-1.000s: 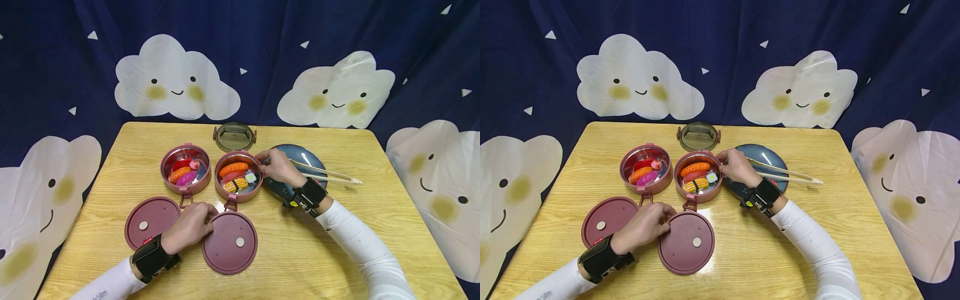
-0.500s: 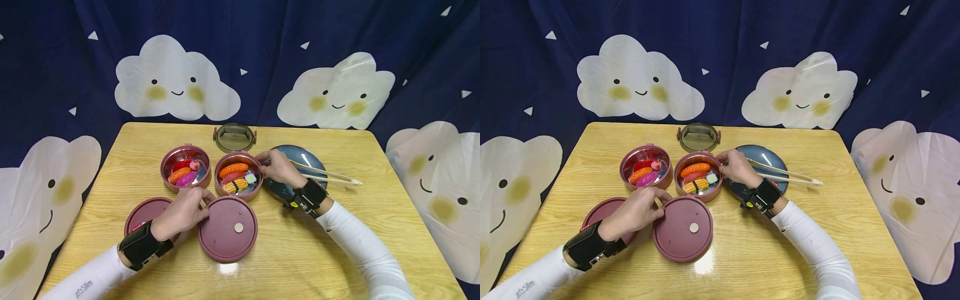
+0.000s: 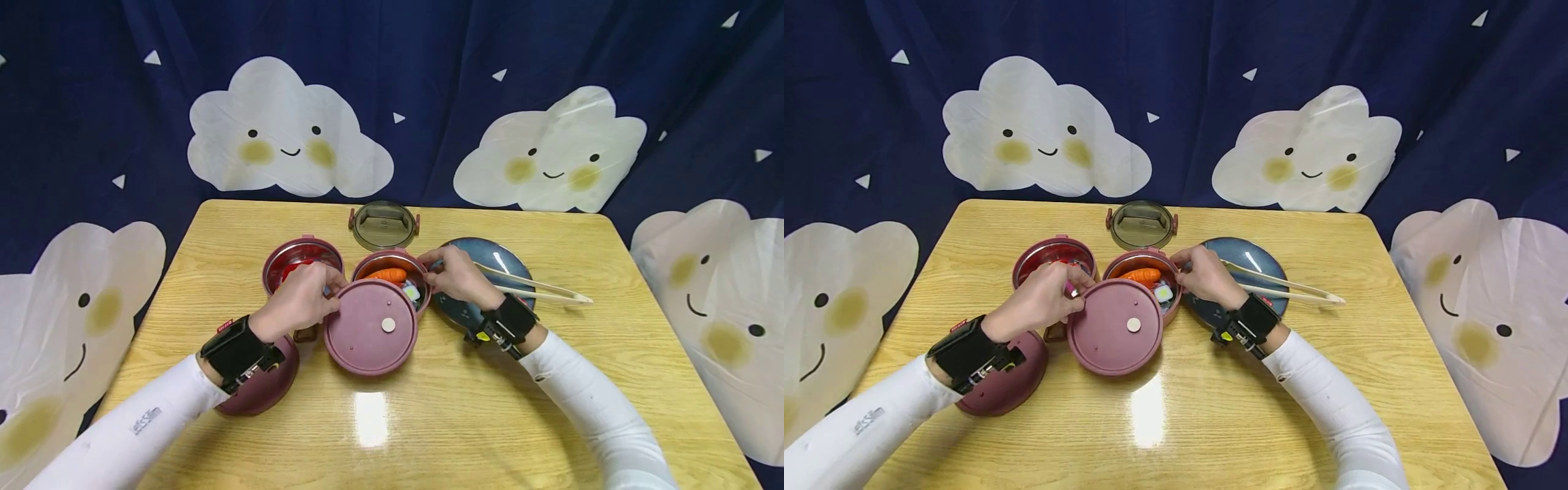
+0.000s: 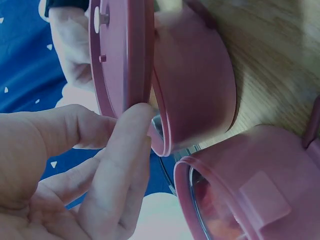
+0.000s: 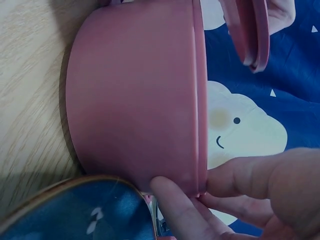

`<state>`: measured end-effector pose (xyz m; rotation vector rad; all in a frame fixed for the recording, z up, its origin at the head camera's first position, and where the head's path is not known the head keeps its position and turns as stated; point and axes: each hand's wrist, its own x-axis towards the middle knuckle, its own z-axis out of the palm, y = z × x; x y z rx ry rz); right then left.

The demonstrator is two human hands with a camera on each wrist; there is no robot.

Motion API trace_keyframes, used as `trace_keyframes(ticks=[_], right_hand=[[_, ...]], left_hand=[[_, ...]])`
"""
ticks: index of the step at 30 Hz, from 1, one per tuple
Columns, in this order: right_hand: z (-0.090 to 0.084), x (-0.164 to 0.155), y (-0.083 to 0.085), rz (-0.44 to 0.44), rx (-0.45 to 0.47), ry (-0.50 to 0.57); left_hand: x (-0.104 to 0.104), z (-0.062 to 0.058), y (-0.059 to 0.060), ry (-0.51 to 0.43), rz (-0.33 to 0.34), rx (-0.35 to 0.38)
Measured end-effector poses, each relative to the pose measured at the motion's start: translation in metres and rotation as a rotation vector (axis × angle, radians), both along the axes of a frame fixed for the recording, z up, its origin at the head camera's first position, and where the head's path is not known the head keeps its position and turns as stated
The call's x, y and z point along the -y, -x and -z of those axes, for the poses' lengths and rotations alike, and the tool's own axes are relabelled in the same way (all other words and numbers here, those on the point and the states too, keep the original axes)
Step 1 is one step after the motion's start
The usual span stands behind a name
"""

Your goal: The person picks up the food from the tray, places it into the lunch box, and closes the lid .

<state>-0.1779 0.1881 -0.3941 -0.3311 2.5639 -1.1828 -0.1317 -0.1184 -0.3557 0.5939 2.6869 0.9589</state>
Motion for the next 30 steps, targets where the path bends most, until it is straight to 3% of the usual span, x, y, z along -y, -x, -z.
trace_keyframes(ticks=[12, 30], right_hand=[[0.000, -0.003, -0.007, -0.028, 0.004, 0.026], [-0.009, -0.007, -0.012, -0.034, 0.051, -0.015]], left_hand=[[-0.009, 0.003, 0.020, -0.061, -0.037, 0.143], [-0.027, 0.009, 0.044, -0.063, -0.056, 0.175]])
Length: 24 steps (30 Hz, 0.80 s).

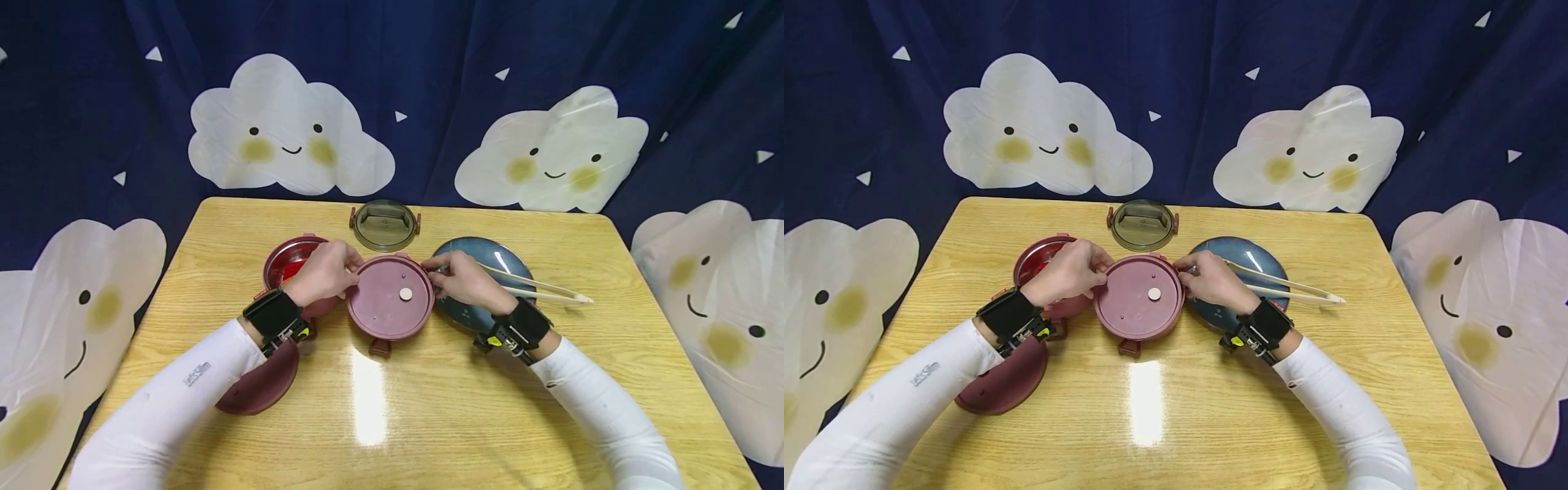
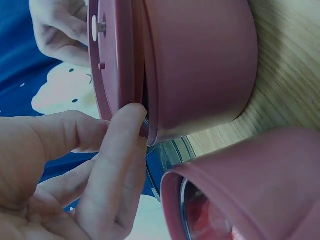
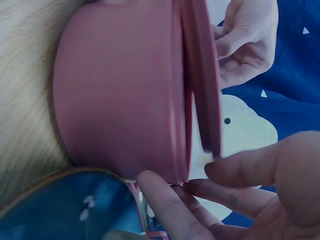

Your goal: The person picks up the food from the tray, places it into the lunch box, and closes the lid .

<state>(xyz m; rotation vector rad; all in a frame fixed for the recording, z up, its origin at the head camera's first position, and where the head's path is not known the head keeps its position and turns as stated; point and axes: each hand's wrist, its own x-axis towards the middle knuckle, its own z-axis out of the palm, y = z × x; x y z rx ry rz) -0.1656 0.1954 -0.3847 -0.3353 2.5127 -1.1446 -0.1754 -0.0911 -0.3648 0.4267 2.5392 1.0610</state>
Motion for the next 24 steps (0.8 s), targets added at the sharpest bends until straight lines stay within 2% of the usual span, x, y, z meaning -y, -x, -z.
trace_keyframes(ticks=[10, 15, 24], right_hand=[[-0.010, -0.002, -0.003, 0.014, 0.000, 0.026], [-0.009, 0.000, -0.002, -0.006, -0.009, 0.063], [-0.007, 0.002, 0.004, -0.018, -0.033, 0.054]], left_hand=[[-0.007, 0.003, 0.006, 0.005, 0.004, 0.001], [-0.009, 0.002, 0.008, 0.004, 0.015, -0.014], [-0.013, 0.004, 0.011, 0.043, 0.008, -0.026]])
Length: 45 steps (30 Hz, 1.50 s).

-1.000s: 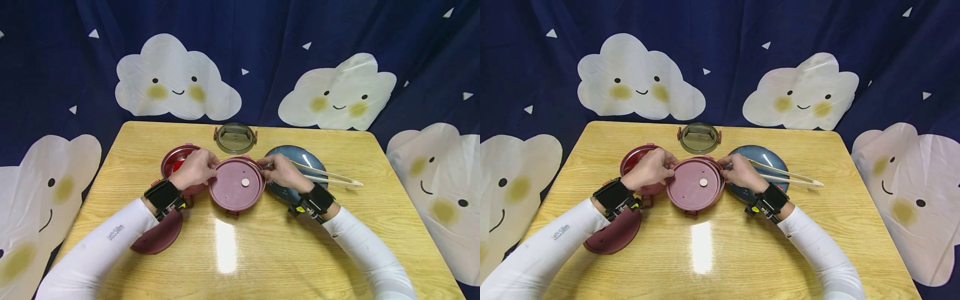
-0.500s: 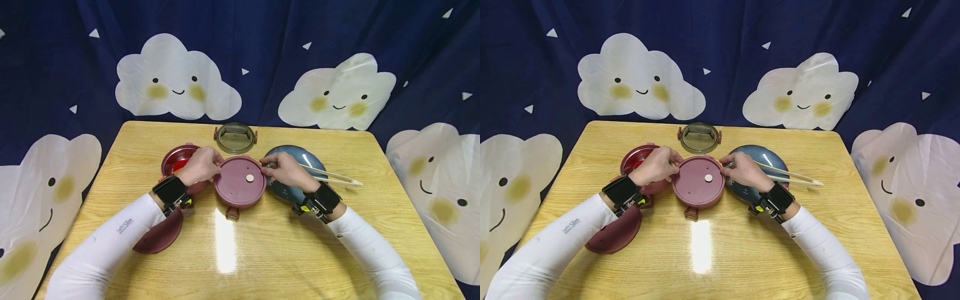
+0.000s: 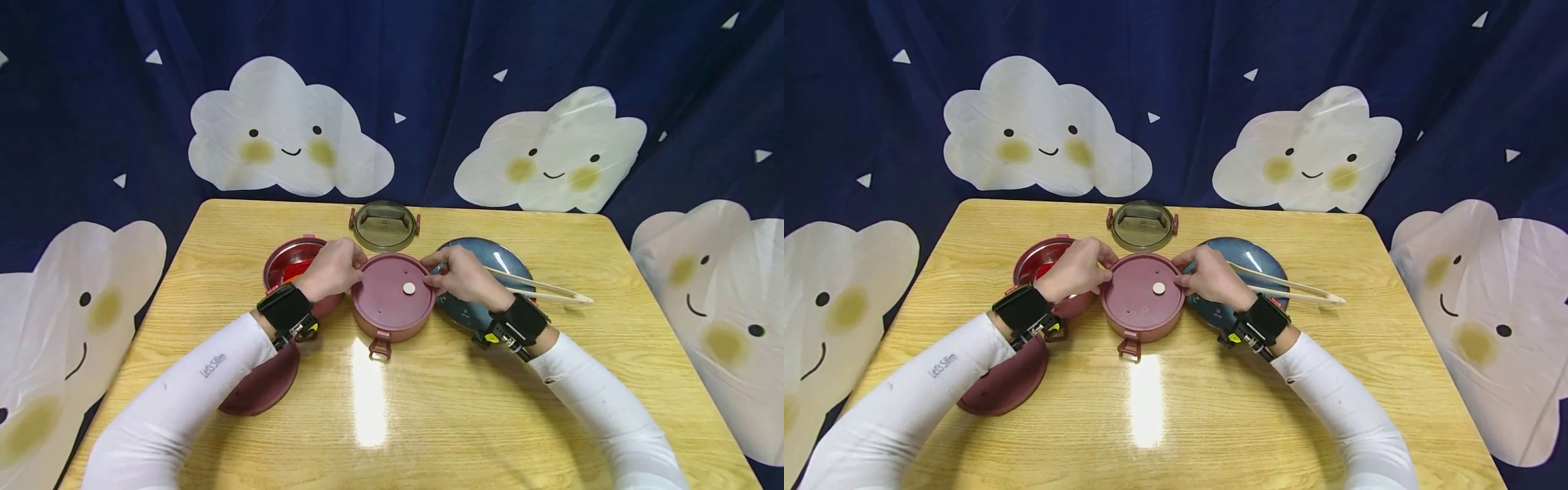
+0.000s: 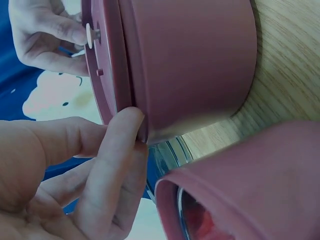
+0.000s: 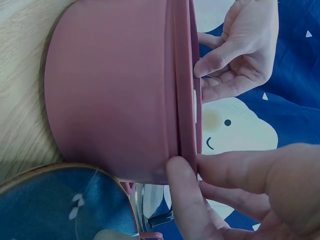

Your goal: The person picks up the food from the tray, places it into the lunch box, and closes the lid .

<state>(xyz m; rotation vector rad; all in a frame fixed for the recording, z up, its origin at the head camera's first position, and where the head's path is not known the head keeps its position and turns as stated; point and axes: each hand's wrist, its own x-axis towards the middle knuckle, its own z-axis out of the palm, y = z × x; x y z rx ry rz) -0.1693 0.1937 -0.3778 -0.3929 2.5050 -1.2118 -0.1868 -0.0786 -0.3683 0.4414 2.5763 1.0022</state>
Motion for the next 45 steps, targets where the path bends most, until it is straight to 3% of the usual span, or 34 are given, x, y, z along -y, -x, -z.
trace_keyframes(ticks=[12, 26, 31, 36, 45], right_hand=[[0.001, 0.002, 0.002, -0.006, -0.037, -0.054], [0.006, 0.003, 0.001, -0.034, -0.093, -0.097], [0.005, 0.003, 0.003, -0.043, -0.110, -0.138], [0.000, 0.004, 0.003, -0.076, -0.199, -0.206], [-0.013, 0.007, -0.004, -0.231, -0.309, -0.297]], left_hand=[[0.000, 0.005, 0.001, 0.025, -0.002, -0.003], [-0.004, 0.002, -0.001, 0.076, 0.018, -0.007], [-0.004, 0.003, -0.003, 0.137, 0.034, -0.100], [-0.004, -0.002, -0.014, 0.157, 0.056, -0.155], [-0.003, -0.012, -0.036, 0.219, 0.248, -0.335]])
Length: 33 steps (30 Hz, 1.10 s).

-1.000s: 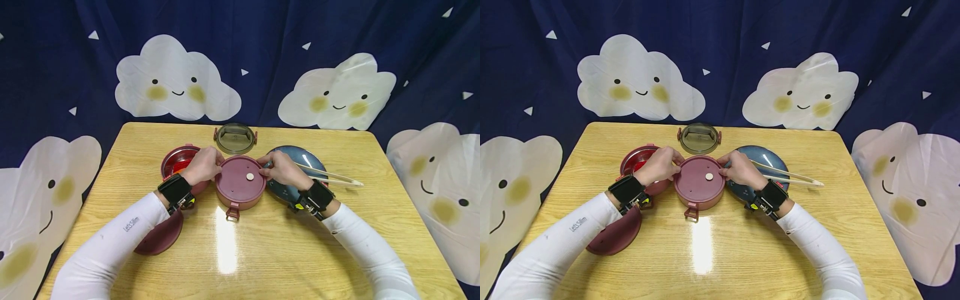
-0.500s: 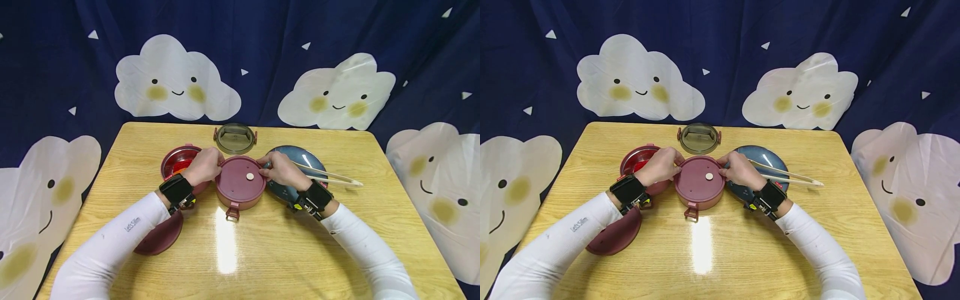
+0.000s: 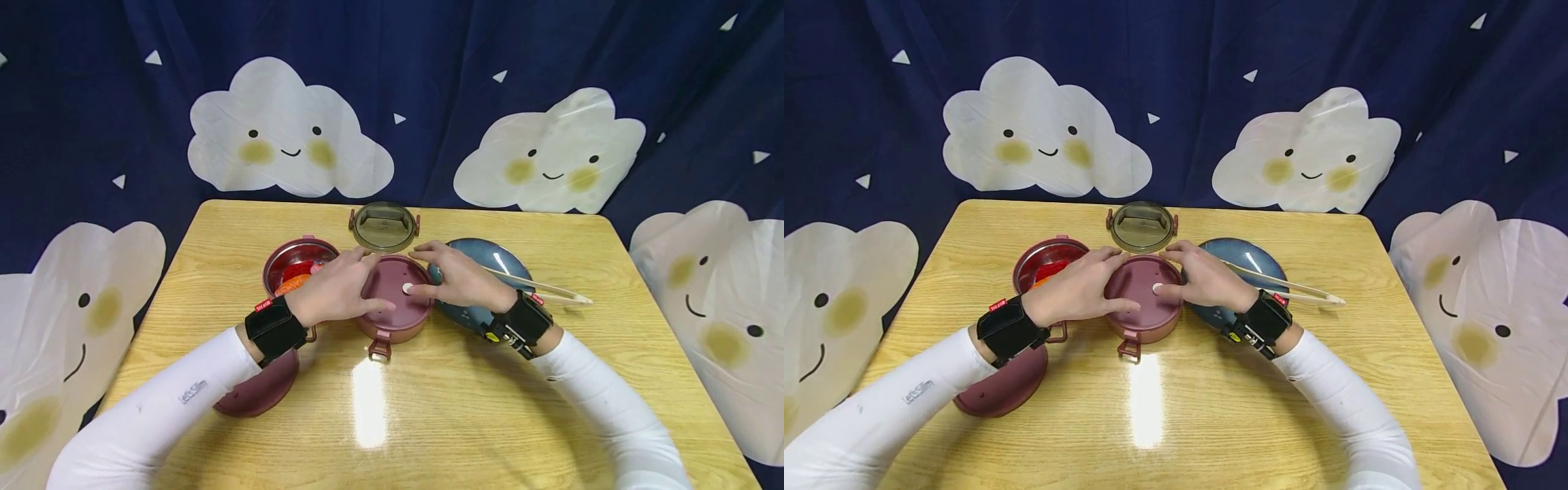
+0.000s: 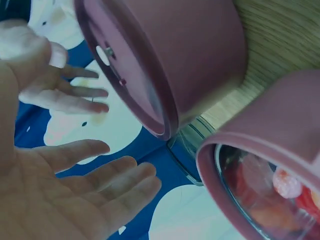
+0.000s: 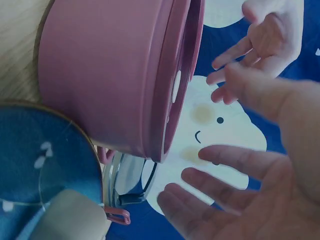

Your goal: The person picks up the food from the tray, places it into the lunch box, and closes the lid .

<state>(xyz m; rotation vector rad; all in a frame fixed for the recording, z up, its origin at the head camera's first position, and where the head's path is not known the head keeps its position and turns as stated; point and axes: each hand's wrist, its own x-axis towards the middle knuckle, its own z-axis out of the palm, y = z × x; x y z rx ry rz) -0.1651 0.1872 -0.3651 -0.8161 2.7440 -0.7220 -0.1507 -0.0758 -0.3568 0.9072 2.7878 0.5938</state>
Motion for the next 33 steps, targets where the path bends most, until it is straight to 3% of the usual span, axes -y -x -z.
trace_keyframes(ticks=[11, 18, 33], right_hand=[[0.003, 0.007, -0.006, -0.235, -0.027, -0.159], [0.007, 0.012, -0.006, -0.241, 0.031, -0.189], [0.013, 0.012, -0.008, -0.215, 0.046, -0.167]], left_hand=[[0.002, 0.023, -0.011, 0.168, 0.087, -0.040], [0.003, 0.032, -0.013, 0.190, 0.104, -0.048], [0.000, 0.033, -0.016, 0.198, 0.108, -0.095]])
